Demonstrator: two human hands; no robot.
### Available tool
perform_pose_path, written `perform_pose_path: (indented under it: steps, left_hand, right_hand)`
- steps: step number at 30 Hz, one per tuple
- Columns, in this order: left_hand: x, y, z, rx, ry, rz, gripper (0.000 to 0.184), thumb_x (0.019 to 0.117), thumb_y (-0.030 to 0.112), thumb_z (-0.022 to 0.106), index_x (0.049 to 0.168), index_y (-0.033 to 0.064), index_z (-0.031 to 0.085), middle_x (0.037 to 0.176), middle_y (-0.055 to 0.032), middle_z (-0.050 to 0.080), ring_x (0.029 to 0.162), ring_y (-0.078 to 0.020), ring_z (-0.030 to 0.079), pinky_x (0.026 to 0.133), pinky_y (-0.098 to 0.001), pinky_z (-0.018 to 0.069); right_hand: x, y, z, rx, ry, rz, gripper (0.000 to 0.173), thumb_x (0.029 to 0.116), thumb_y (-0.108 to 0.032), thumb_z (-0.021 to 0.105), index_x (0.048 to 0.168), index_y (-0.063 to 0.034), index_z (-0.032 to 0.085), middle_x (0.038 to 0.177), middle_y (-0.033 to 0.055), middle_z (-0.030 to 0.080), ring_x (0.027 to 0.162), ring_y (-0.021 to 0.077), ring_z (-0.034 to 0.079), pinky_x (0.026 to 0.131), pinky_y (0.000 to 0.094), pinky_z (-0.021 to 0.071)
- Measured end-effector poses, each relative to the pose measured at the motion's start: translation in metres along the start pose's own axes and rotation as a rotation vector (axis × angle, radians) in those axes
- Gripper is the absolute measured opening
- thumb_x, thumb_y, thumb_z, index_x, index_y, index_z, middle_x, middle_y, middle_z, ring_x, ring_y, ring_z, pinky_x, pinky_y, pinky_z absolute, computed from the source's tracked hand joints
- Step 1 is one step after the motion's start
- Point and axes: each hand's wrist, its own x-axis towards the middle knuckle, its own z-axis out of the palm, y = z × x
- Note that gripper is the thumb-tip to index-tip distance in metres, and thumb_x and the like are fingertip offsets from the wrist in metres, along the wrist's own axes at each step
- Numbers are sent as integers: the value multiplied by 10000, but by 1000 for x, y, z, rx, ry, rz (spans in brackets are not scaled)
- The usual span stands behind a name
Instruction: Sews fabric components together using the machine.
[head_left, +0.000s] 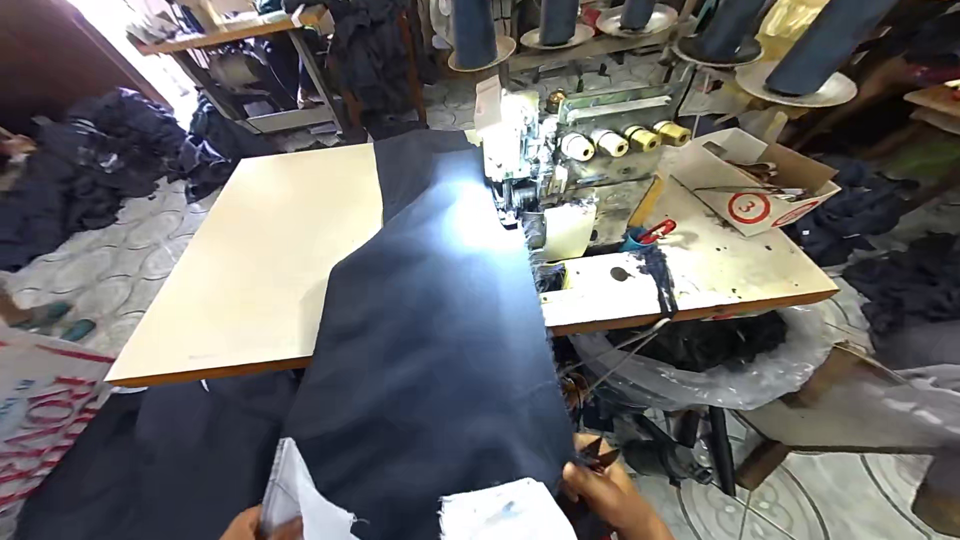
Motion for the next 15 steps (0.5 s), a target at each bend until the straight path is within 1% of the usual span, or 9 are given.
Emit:
perform_pose_path:
  steps: [2, 4, 6, 9, 10, 12, 13, 14, 15]
  left_hand:
    - [11, 18, -13, 124, 106, 63, 237, 899, 119, 683, 1044, -63, 639, 886, 20, 705, 829, 8, 674, 837, -286, 586]
    - [24, 35, -28, 279, 144, 143, 373, 890, 116, 673, 1122, -170, 617, 1105, -231, 646, 985, -201, 659, 901, -435, 563]
    - [38, 55, -37, 440, 200, 209, 354, 870, 117, 687, 1035, -193, 647, 1147, -367, 566, 1012, -397, 610, 871, -561, 528]
    - [54, 92, -42, 559, 320, 270, 324, 892, 127, 641, 996, -179, 663, 1066, -367, 592, 966, -457, 604, 840, -629, 486]
    - [59, 103, -43, 568, 363, 305, 323, 922, 135, 608, 1009, -172, 660, 1031, -347, 628, 955, -447, 636, 840, -631, 500]
    - [69, 116, -51, 552, 458, 326, 349, 979, 146, 552, 1078, -181, 625, 996, -314, 676, 924, -349, 689, 847, -546, 547]
    - [75, 122, -57, 538, 498, 283, 366, 983, 128, 545, 1128, -203, 600, 1034, -315, 675, 956, -305, 687, 889, -474, 543]
    - [76, 134, -61, 493, 492, 158, 409, 1012, 106, 540, 1265, -215, 538, 1211, -329, 638, 1125, -289, 646, 1041, -417, 482]
    - [83, 136, -70, 452, 517, 106, 433, 1015, 88, 555, 1322, -214, 506, 1306, -334, 603, 1214, -287, 613, 1102, -395, 433]
  right_hand:
    - [22, -4, -6, -165, 41, -53, 126, 1001, -375, 648, 963, -266, 696, 727, -195, 624, 602, -125, 538, 560, 78, 470]
    - [44, -8, -12, -286, 64, -111, 183, 1009, -379, 634, 904, -230, 656, 703, -182, 584, 587, -129, 508, 544, 71, 448]
    - [65, -12, -18, -365, 73, -172, 216, 1019, -363, 623, 881, -196, 637, 709, -167, 571, 606, -128, 506, 558, 72, 445]
    - [96, -22, -26, -450, 82, -225, 223, 1026, -322, 612, 878, -157, 614, 719, -145, 555, 621, -126, 494, 565, 67, 430]
    - [106, -25, -27, -479, 91, -232, 224, 1025, -304, 613, 872, -141, 605, 709, -139, 545, 612, -126, 484, 556, 68, 419]
    - [126, -31, -29, -552, 117, -258, 212, 1011, -251, 617, 861, -102, 601, 699, -123, 539, 617, -125, 476, 568, 72, 411]
    - [136, -34, -30, -591, 129, -273, 200, 1004, -231, 619, 870, -84, 608, 713, -116, 550, 645, -125, 486, 600, 71, 420]
    - [146, -37, -31, -619, 141, -280, 169, 991, -203, 620, 880, -75, 616, 730, -116, 562, 669, -124, 497, 625, 75, 430]
    - [156, -40, -30, -627, 155, -274, 135, 973, -168, 622, 882, -68, 629, 741, -118, 573, 679, -121, 505, 637, 80, 437]
